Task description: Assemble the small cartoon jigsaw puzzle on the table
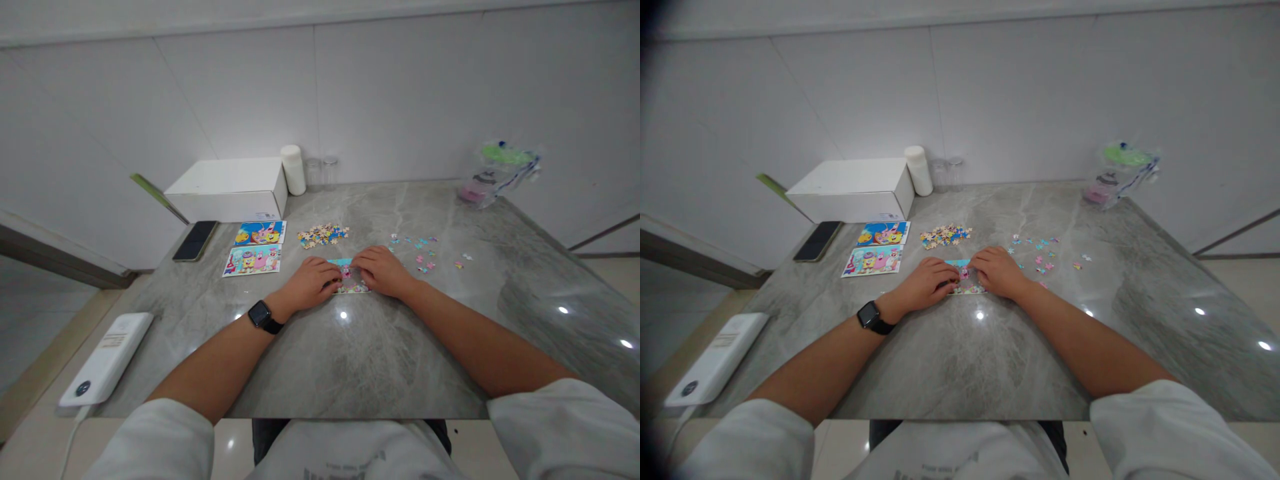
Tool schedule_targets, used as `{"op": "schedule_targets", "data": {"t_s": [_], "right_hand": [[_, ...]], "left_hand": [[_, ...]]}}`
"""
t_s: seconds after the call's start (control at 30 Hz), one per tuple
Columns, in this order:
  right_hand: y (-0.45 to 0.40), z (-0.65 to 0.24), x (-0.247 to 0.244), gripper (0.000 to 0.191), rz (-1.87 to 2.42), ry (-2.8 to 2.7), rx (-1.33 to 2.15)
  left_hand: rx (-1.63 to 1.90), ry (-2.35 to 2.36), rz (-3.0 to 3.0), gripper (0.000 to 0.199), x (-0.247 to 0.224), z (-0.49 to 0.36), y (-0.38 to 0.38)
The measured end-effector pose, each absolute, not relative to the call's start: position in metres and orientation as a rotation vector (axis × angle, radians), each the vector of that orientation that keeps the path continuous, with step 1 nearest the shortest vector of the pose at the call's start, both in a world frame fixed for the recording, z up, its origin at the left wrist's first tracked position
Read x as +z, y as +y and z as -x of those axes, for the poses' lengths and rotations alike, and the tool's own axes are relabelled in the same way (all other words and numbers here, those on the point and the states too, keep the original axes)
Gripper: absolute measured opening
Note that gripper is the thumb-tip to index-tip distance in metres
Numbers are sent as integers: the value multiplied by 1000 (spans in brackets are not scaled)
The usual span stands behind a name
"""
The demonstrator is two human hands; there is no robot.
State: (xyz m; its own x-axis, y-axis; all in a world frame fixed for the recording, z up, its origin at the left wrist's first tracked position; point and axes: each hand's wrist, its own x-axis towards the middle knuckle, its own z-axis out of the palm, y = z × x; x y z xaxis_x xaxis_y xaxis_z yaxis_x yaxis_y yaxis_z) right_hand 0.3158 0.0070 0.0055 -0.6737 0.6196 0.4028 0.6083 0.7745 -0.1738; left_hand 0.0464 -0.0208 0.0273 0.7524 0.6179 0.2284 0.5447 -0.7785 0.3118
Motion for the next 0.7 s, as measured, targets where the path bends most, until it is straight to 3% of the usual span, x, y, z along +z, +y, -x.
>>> {"op": "schedule_targets", "data": {"t_s": [0.7], "right_hand": [[7,-319,17,28,984,-2411,114]], "left_hand": [[687,982,-2697,30,23,-38,-15]]}}
